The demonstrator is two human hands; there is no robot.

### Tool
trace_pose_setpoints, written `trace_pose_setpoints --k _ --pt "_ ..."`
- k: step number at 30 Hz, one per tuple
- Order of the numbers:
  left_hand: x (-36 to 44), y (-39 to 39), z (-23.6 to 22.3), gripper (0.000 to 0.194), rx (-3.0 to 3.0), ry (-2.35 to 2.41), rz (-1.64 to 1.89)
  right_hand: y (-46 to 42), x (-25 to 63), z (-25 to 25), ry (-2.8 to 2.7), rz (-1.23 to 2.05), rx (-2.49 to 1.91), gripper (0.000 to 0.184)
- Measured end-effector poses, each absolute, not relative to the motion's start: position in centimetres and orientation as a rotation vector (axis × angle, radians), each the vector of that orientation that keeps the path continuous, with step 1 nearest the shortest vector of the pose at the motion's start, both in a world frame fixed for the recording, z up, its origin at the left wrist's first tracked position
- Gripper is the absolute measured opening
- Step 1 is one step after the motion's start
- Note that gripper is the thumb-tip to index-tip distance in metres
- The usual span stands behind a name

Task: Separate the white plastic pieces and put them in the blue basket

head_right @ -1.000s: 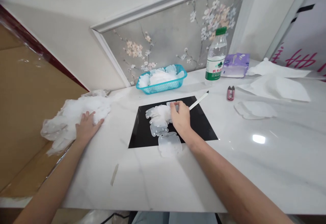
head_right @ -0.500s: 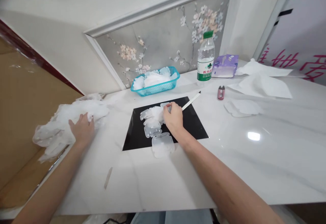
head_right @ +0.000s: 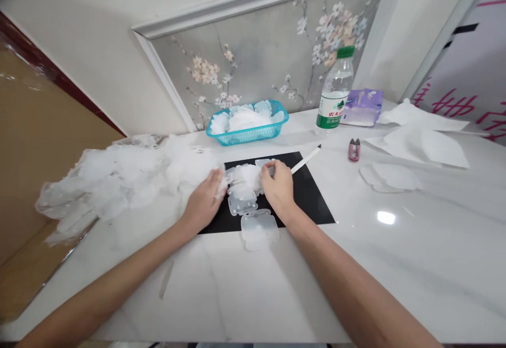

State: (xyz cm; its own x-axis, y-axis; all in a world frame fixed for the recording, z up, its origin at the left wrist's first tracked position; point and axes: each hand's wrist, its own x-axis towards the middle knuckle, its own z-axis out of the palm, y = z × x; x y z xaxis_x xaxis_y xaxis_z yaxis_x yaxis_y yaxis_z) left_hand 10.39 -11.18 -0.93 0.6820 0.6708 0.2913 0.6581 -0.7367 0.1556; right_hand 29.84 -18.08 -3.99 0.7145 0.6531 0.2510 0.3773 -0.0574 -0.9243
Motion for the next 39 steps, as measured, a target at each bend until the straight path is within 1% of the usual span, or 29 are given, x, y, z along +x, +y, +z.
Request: trace_pose_setpoints --k 2,6,10,13,16,17,19,22,24,26,28,31,32,33,35,36,39 --pt "10.5 -11.6 -1.1 0.047 2.967 0.886 0.410 -18.1 29.8 -3.9 -0.837 0.286 -1.679 0.019" --pt "9.8 -11.6 -0.8 0.042 2.983 0.804 0.395 -18.2 29.9 -3.9 -0.834 0.299 -1.673 0.020" --pt "9.1 -12.0 0.5 0.040 2.767 0.909 0.553 -18.1 30.0 -4.0 -0.843 0.290 -1.665 0.019" --pt "9.1 -12.8 2.8 0.037 2.515 1.008 0.732 -18.0 30.0 -4.1 -0.855 0.279 -1.679 0.019" --pt "9.5 -13.9 5.0 0.040 2.320 1.071 0.831 -18.0 29.9 -4.0 -0.849 0.284 -1.688 0.020" --pt "9.8 -14.4 5.3 0.042 2.302 1.060 0.788 -18.0 29.9 -3.9 -0.843 0.290 -1.688 0.020" --pt "10.5 -15.7 5.0 0.046 2.357 0.968 0.576 -18.0 29.8 -3.6 -0.819 0.314 -1.671 0.021" --pt "11.6 -18.0 2.9 0.059 2.551 0.777 0.215 -18.2 29.8 -3.0 -0.735 0.393 -1.593 0.027" --pt "12.0 -19.4 1.4 0.068 2.656 0.713 0.111 -18.3 29.9 -2.6 -0.671 0.434 -1.539 0.031" --pt "12.1 -20.0 0.8 0.073 2.682 0.683 0.106 -18.4 29.9 -2.3 -0.636 0.448 -1.514 0.033" --pt "12.1 -19.6 1.0 0.068 2.601 0.690 0.192 -18.4 29.9 -2.2 -0.627 0.451 -1.513 0.033" --pt "12.0 -16.6 2.3 0.046 2.457 0.814 0.474 -18.3 29.9 -2.3 -0.638 0.445 -1.522 0.034" --pt "12.1 -15.2 2.6 0.044 2.469 0.877 0.561 -18.3 29.9 -2.4 -0.645 0.438 -1.524 0.034" --pt "12.2 -13.6 2.8 0.047 2.522 0.939 0.592 -18.3 29.8 -2.4 -0.652 0.432 -1.527 0.035" --pt "12.4 -10.8 2.9 0.058 2.578 1.039 0.505 -18.3 29.8 -2.4 -0.660 0.429 -1.524 0.035" --pt "12.4 -9.6 2.8 0.056 2.567 1.055 0.452 -18.3 29.9 -2.3 -0.660 0.431 -1.519 0.035" --pt "12.4 -7.8 2.8 0.033 2.532 1.053 0.427 -18.3 29.9 -2.1 -0.647 0.439 -1.515 0.034"
